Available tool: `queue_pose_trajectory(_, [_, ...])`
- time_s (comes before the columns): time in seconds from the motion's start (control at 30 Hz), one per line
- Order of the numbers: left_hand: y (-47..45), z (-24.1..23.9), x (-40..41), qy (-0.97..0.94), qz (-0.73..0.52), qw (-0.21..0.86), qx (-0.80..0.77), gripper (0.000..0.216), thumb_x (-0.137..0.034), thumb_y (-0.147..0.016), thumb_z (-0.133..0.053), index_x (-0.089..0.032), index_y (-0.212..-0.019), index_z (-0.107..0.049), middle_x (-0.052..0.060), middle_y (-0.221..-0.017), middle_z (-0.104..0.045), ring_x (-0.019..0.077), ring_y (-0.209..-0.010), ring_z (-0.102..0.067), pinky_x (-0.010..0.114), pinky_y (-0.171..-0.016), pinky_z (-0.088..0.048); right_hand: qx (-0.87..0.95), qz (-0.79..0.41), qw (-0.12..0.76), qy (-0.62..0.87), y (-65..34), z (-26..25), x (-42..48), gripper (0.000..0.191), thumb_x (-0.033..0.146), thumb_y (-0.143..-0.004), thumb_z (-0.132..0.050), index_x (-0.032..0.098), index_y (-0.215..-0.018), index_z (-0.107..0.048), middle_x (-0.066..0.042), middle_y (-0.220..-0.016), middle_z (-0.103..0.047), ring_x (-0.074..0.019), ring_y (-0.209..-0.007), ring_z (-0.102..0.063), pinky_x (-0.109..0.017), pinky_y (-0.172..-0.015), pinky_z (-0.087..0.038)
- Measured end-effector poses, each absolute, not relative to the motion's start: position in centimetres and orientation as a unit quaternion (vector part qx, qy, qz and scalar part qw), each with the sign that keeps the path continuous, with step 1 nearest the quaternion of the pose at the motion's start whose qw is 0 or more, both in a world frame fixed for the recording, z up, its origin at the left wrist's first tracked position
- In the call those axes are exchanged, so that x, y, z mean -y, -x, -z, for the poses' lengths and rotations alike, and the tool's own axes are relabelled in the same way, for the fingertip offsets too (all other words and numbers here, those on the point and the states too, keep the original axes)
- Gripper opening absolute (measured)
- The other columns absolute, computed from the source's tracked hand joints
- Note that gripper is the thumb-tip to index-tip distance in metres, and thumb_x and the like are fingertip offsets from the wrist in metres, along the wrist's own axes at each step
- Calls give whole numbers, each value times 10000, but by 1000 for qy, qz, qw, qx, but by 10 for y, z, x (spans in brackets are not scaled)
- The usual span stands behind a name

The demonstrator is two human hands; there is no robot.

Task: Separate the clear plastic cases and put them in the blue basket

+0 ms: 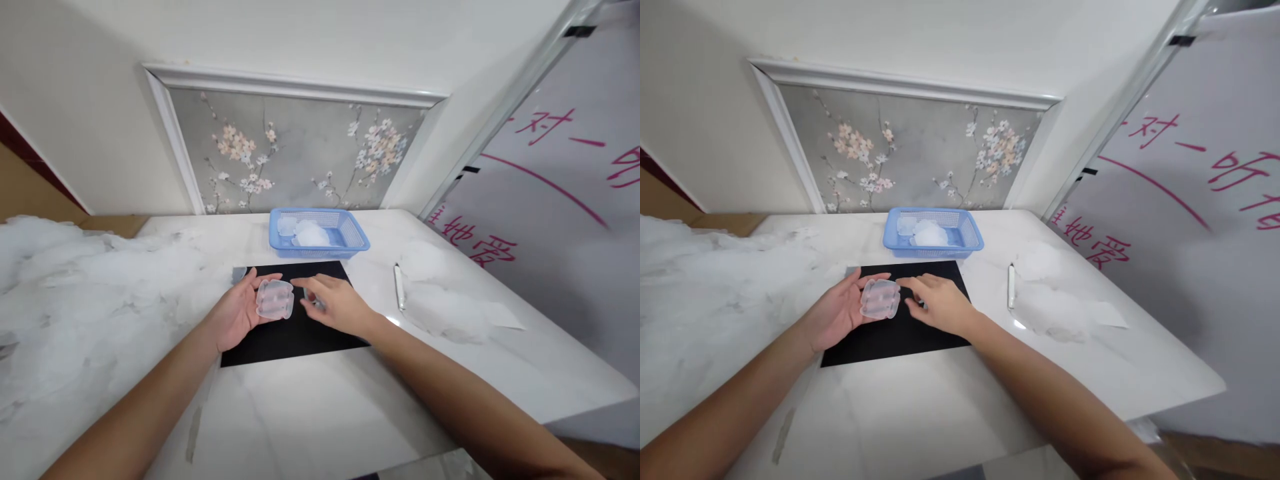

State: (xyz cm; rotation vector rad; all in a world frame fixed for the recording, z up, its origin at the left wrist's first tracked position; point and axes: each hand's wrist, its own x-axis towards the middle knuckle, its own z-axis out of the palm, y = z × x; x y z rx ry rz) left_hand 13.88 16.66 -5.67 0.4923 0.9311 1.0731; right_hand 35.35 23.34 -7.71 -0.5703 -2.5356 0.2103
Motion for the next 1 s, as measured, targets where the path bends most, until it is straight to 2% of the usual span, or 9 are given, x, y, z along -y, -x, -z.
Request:
queue_pose_trajectory(0.1, [-140, 55, -165, -222, -490, 732, -417, 455, -451, -960, -384, -123, -1199, -588, 139, -1147, -649, 254, -1019, -630, 460, -881, -528, 951, -9, 263, 165, -349, 79, -231, 341, 323, -926, -542, 166, -1228, -538, -21, -750, -604, -164, -688, -541, -285, -659, -447])
queue_pose_trajectory(0.2, [-143, 54, -164, -232, -490, 734, -409, 451, -465, -957, -386, -136, -1175, -606, 123, -1153, -646, 236, -1010, -628, 433, -887, -528, 955, 30, 262, 137, -346, 81, -228, 328, 357, -953, -501, 164, -1205, -583, -37, -752, -598, -167, -707, -540, -293, -681, -438])
queue_pose_trajectory(0.33, [-143, 57, -164, -328, -471, 678, -460, 516, -517, -954, -337, -152, -1231, -575, 136, -1236, -614, 254, -1096, -601, 428, -952, -486, 932, -101, 283, 202, -343, 78, -221, 251, 302, -959, -470, 202, -1034, -689, -29, -721, -559, -140, -671, -527, -268, -644, -412])
queue_pose_trajectory(0.4, [-136, 63, -166, -464, -443, 526, -558, 474, -481, -948, -373, -174, -1260, -556, 130, -1274, -596, 267, -1161, -562, 443, -1015, -428, 868, -259, 298, 300, -345, 75, -220, 230, 323, -919, -526, 190, -908, -712, -25, -736, -559, -125, -657, -526, -256, -629, -401])
queue_pose_trajectory(0.5, [-119, 72, -170, -636, -299, 142, -697, 385, -271, -913, -444, -158, -1260, -567, 153, -1368, -523, 336, -1296, -425, 525, -1074, -314, 718, -505, 242, 413, -349, 71, -227, 276, 412, -820, -619, 152, -779, -702, -10, -664, -544, -112, -580, -492, -254, -574, -372])
queue_pose_trajectory(0.6, [-104, 77, -173, -662, -115, -41, -740, 383, -196, -892, -433, -78, -1220, -593, 223, -1302, -552, 396, -1194, -491, 538, -944, -399, 607, -631, 179, 448, -354, 70, -238, 281, 407, -719, -679, 125, -715, -679, 18, -545, -485, -87, -467, -403, -250, -492, -307])
queue_pose_trajectory(0.7, [-98, 76, -175, -677, -37, -68, -732, 312, -212, -895, -429, -80, -1048, -667, 198, -1037, -667, 360, -994, -588, 461, -805, -458, 594, -638, 171, 460, -357, 70, -245, 279, 379, -674, -699, 130, -593, -603, 20, -504, -471, -81, -435, -382, -252, -469, -285])
queue_pose_trajectory(0.8, [-98, 72, -176, -685, -27, -74, -724, 275, -193, -884, -425, -106, -876, -686, 170, -865, -678, 346, -903, -606, 430, -737, -453, 611, -612, 167, 474, -358, 69, -247, 264, 363, -678, -692, 138, -585, -592, 26, -492, -462, -77, -432, -375, -248, -467, -274])
queue_pose_trajectory(1.0, [-105, 68, -172, -690, -32, -94, -717, 300, -178, -892, -377, -140, -823, -666, 142, -838, -678, 331, -887, -612, 435, -737, -416, 647, -554, 175, 494, -358, 73, -248, 208, 341, -711, -655, 135, -680, -656, 17, -552, -506, -76, -465, -386, -238, -483, -261])
